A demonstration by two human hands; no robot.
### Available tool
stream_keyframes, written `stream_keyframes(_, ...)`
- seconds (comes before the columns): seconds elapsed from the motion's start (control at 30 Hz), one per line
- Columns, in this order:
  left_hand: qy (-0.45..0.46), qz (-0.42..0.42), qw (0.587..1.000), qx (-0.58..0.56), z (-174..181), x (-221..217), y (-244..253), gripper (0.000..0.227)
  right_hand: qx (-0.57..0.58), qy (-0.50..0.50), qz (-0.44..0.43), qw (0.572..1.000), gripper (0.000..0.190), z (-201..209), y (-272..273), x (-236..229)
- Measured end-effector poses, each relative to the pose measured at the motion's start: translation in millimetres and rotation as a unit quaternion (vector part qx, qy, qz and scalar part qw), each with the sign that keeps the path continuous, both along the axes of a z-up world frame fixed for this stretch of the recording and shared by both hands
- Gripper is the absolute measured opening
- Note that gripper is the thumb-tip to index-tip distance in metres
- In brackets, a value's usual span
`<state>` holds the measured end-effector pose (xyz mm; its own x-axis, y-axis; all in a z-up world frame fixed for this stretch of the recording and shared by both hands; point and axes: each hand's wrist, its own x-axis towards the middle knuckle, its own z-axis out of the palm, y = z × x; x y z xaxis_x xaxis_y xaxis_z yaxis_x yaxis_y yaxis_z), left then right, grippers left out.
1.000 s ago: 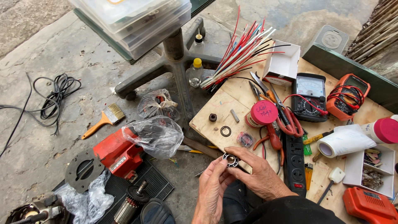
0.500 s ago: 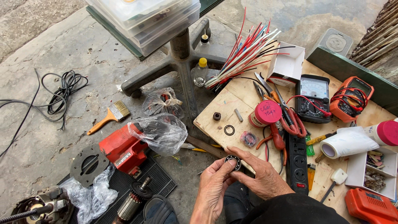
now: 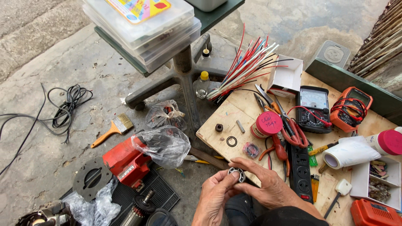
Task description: The person disassembles a red electric motor, removing the housing and rotor. They then handle a small cylindrical bearing, placing it on the workbench among other tools and parts.
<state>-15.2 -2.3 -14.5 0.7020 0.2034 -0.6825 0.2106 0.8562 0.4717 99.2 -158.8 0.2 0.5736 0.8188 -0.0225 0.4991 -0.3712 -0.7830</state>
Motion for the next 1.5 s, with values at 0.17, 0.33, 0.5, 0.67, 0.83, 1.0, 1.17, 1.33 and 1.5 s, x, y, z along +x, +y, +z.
stream_keyframes(0.17, -0.037, -0.077, 0.996, -0.013, -10.4, -2.3, 3.2, 0.017, -0.012, 0.005, 0.069, 0.998, 0.074, 1.1, -14.2, 13.6)
stream_keyframes(0.33, -0.055, -0.038, 0.998, -0.015, 15.7, 0.4, -6.7, 0.032, 0.046, -0.031, 0.007, 0.998, 0.075, 6.3, -13.0, -1.7)
stream_keyframes(0.5, -0.054, 0.012, 0.996, -0.067, 9.0, 1.7, -9.5, 0.044, 0.086, -0.051, -0.086, 0.991, 0.053, 5.9, -11.6, -13.8)
stream_keyframes(0.67, -0.045, 0.055, 0.997, -0.033, 18.2, 2.2, -13.2, 0.048, 0.087, -0.197, 0.005, 0.977, 0.028, 12.7, -8.1, -4.6)
stream_keyframes(0.83, -0.054, 0.079, 0.995, -0.005, 35.2, 2.8, -11.0, 0.047, 0.061, -0.163, 0.022, 0.984, 0.027, 4.4, -5.6, 2.4)
stream_keyframes(1.0, -0.086, 0.040, 0.994, -0.057, 29.2, -1.3, -5.9, 0.046, 0.071, 0.019, 0.013, 0.997, 0.028, 17.2, 0.1, -1.5)
stream_keyframes(1.17, -0.100, 0.036, 0.989, -0.102, 26.2, -0.3, -10.8, 0.057, 0.105, 0.049, 0.039, 0.993, 0.028, 17.4, -3.2, 6.6)
stream_keyframes(1.33, -0.099, 0.049, 0.992, -0.069, 29.8, 3.3, -15.6, 0.060, 0.080, 0.185, 0.006, 0.980, 0.034, 36.3, -4.8, 4.5)
stream_keyframes(1.5, -0.130, 0.030, 0.976, 0.173, 26.5, 7.6, -22.8, 0.055, 0.216, 0.339, -0.124, 0.907, 0.029, 7.8, -5.9, -10.4)
